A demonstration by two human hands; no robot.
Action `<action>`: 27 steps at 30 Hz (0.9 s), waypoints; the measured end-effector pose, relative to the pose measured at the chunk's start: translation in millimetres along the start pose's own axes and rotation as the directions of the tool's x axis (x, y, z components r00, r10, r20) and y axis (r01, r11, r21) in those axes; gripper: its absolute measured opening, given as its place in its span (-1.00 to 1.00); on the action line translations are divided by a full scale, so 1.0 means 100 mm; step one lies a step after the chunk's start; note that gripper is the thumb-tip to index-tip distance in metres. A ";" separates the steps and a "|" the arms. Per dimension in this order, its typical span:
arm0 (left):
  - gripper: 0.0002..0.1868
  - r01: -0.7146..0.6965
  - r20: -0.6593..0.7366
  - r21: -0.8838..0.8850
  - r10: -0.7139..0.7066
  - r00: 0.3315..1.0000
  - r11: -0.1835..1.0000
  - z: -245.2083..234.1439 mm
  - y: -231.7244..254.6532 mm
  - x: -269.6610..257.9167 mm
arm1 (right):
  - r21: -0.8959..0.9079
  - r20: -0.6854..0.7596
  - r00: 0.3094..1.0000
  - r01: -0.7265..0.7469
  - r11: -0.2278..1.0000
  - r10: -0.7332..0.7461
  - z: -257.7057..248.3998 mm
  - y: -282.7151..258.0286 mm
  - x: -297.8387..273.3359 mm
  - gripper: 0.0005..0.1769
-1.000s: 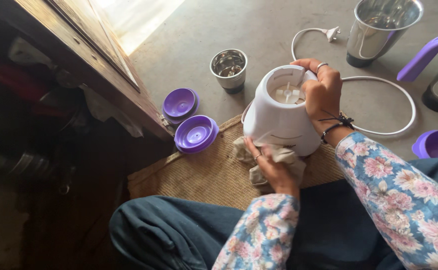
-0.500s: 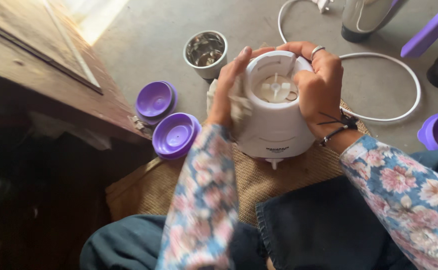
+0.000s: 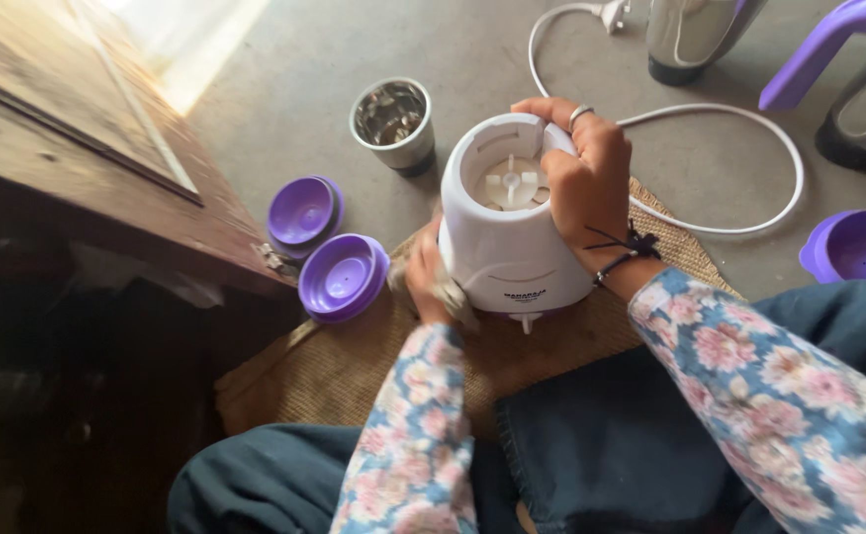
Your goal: The person sits on a mat and wipes the exterior and interior of a white and purple blender base with a cloth. They rotate the base to clean all sides, including the bottom and the top opening, then place it back on the mat.
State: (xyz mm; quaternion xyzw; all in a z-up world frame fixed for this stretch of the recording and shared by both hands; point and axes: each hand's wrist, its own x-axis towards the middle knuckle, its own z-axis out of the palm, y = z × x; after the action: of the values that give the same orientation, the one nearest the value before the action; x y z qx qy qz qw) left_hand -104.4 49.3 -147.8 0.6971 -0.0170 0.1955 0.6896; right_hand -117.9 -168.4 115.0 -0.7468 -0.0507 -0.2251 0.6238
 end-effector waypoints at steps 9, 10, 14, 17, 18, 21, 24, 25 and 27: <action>-0.63 0.421 -0.421 0.500 -0.213 0.882 0.757 -0.02 0.60 -0.52 | 0.303 0.116 0.989 -0.128 0.944 0.097 -0.32 0.28 -0.84 -0.37; -0.64 0.406 -0.388 0.250 -0.293 0.874 0.879 -0.01 0.59 -0.56 | 0.303 0.044 0.988 -0.157 0.940 0.150 -0.37 0.32 -1.08 -0.36; -0.60 0.479 -0.250 -0.204 -0.518 0.818 0.854 0.16 0.83 -0.67 | -0.125 0.155 0.987 0.060 0.990 -0.040 -0.42 0.33 -1.64 -0.13; -0.77 0.550 0.276 -0.780 -0.625 0.730 0.298 0.48 1.40 -0.99 | -0.019 0.409 0.895 0.205 0.979 -0.180 -0.42 0.19 -1.62 -0.09; -0.75 0.600 0.337 -0.775 -0.672 0.660 0.201 0.54 1.63 -1.02 | 0.074 0.486 0.851 0.185 0.980 -0.198 -0.42 0.12 -1.56 -0.10; -0.70 0.588 0.344 -0.781 -0.642 0.686 0.210 0.62 2.23 -1.00 | 0.100 0.437 0.883 0.143 0.985 -0.173 -0.36 -0.08 -1.56 -0.15; -0.78 0.299 0.123 -0.289 -0.275 0.954 0.910 0.57 2.62 -0.98 | -0.010 0.355 0.935 -0.010 1.000 0.013 -0.33 -0.14 -1.61 -0.23; -0.82 0.043 0.142 0.055 -0.050 0.989 0.998 0.55 2.69 -0.94 | -0.050 0.291 0.953 0.108 0.993 -0.089 -0.36 -0.13 -1.57 -0.32; -0.86 -0.524 0.289 0.309 0.446 0.847 0.794 0.41 2.78 -0.78 | -0.145 0.179 0.937 0.326 0.934 -0.300 -0.47 -0.10 -1.45 -0.48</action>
State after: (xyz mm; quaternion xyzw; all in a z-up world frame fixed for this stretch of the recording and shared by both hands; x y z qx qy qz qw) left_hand -248.0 -23.6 95.6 0.8042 -0.2277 0.2945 0.4634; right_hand -264.0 -180.9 72.0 -0.7954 -0.1976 -0.2670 0.5070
